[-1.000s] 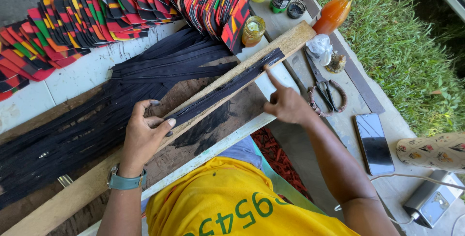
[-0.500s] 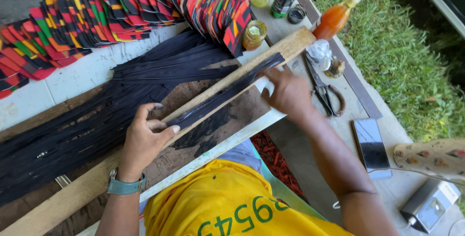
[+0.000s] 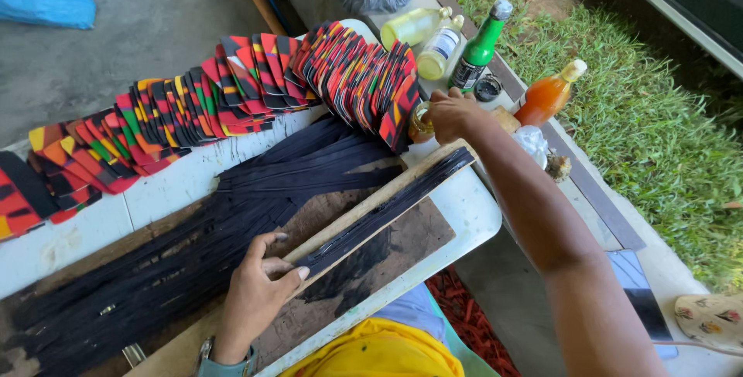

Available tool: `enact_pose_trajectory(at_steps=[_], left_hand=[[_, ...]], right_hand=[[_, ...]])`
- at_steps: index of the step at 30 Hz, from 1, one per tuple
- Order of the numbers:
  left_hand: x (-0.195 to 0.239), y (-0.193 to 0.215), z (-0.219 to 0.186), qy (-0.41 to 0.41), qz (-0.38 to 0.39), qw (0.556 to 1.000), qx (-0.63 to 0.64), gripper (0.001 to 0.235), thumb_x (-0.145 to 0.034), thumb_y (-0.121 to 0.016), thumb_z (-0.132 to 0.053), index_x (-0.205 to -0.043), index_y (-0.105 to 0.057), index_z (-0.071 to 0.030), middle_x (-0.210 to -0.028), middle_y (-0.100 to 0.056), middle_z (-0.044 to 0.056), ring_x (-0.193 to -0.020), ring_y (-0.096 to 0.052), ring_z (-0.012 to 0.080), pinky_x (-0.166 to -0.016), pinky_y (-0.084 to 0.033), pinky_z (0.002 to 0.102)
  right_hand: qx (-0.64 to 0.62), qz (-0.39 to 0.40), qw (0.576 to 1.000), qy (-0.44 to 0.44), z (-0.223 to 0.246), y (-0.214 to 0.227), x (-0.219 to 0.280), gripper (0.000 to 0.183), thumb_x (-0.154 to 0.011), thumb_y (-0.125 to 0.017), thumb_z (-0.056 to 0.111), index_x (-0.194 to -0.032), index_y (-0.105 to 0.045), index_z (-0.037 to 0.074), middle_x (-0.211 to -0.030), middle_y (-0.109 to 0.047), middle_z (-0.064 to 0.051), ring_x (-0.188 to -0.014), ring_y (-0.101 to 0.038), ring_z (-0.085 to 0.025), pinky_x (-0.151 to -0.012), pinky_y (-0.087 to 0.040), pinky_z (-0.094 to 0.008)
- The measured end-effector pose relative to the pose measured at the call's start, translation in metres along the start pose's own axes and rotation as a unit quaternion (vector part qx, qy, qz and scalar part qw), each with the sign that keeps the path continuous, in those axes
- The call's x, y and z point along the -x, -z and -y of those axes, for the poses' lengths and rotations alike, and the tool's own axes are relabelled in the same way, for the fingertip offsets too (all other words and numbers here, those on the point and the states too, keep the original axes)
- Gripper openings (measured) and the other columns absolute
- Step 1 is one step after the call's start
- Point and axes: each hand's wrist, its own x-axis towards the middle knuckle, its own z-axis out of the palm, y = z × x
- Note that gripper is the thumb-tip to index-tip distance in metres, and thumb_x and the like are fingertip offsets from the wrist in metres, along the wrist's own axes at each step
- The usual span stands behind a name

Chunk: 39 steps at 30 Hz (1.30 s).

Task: The person repeatedly applies a dark adhesive from a jar onto long black rubber strips using their finger. They smooth the adhesive along the strip, then place it on a wooden board before repeating the process on additional strips.

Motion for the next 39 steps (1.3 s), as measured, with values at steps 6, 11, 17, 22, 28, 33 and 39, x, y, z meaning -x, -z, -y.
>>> enact_pose_trajectory(at_steps=[6,11,17,22,28,33,39], left_hand=[[0.001,0.002,0.003,-0.011,-0.01,1.0,-0.004,0.075,-0.077,-0.083,-0.027,-0.14,-0.048,-0.007,-0.093,-0.08,0.013,-0.084,-0.079,0.023,-0.072,-0.062,0.035],[0.004,-0.005,0.007,-0.082,-0.033,0.995,0.038,0.065,-0.076,-0.082,-0.017,-0.133,-0.054,-0.003,-0.086,-0.08,0.015,-0.077,-0.076,0.0199,-0.067,-0.058,0.033],[0.004,-0.009,0.009,-0.086,-0.04,0.993,0.069,0.064,-0.078,-0.082,-0.015,-0.134,-0.053,-0.003,-0.089,-0.077,0.014,-0.078,-0.074,0.018,-0.065,-0.058,0.032],[0.006,-0.008,0.01,-0.116,-0.046,0.991,0.052,0.067,-0.079,-0.082,-0.017,-0.136,-0.05,-0.002,-0.092,-0.078,0.016,-0.083,-0.076,0.0185,-0.069,-0.059,0.032],[0.006,-0.006,0.009,-0.109,-0.046,0.992,0.039,0.07,-0.078,-0.083,-0.018,-0.137,-0.049,-0.002,-0.095,-0.078,0.02,-0.086,-0.077,0.0227,-0.071,-0.059,0.033],[0.007,-0.003,0.01,-0.088,-0.025,0.995,0.038,0.072,-0.08,-0.082,-0.022,-0.14,-0.047,-0.003,-0.096,-0.078,0.02,-0.088,-0.078,0.0239,-0.072,-0.06,0.033],[0.008,-0.002,0.009,-0.096,-0.023,0.994,0.039,0.072,-0.08,-0.082,-0.022,-0.14,-0.048,-0.003,-0.096,-0.078,0.021,-0.087,-0.078,0.0235,-0.072,-0.059,0.033]], right_hand=[[-0.087,-0.051,0.995,0.01,-0.01,0.013,0.024,0.076,-0.065,-0.068,-0.005,-0.128,-0.07,0.036,-0.147,-0.047,-0.005,-0.139,-0.036,-0.033,-0.114,-0.033,-0.057],[-0.205,-0.144,0.958,0.137,-0.035,-0.002,0.103,0.066,-0.068,-0.079,-0.001,-0.127,-0.07,0.026,-0.141,-0.052,-0.009,-0.132,-0.045,-0.034,-0.11,-0.04,-0.053],[-0.692,0.01,0.633,0.347,-0.006,-0.049,0.185,0.107,-0.074,-0.073,-0.007,-0.164,-0.021,0.02,-0.113,-0.068,-0.016,-0.089,-0.065,-0.017,-0.075,-0.057,-0.027],[-0.728,0.086,0.653,0.191,0.027,-0.117,0.186,0.115,-0.078,-0.065,-0.006,-0.17,-0.003,0.021,-0.098,-0.067,-0.018,-0.075,-0.057,-0.013,-0.061,-0.049,-0.023],[-0.639,0.056,0.748,0.17,0.045,-0.112,0.185,0.11,-0.078,-0.066,0.003,-0.168,-0.006,0.022,-0.093,-0.073,-0.017,-0.079,-0.069,-0.015,-0.071,-0.06,-0.031],[-0.526,0.044,0.845,0.081,0.077,-0.086,0.2,0.113,-0.075,-0.066,0.01,-0.165,-0.001,0.025,-0.084,-0.075,-0.015,-0.066,-0.068,-0.02,-0.067,-0.062,-0.039],[-0.439,-0.02,0.898,0.031,0.091,-0.073,0.202,0.106,-0.076,-0.068,0.009,-0.164,-0.011,0.02,-0.073,-0.076,-0.015,-0.061,-0.07,-0.024,-0.068,-0.058,-0.039]])
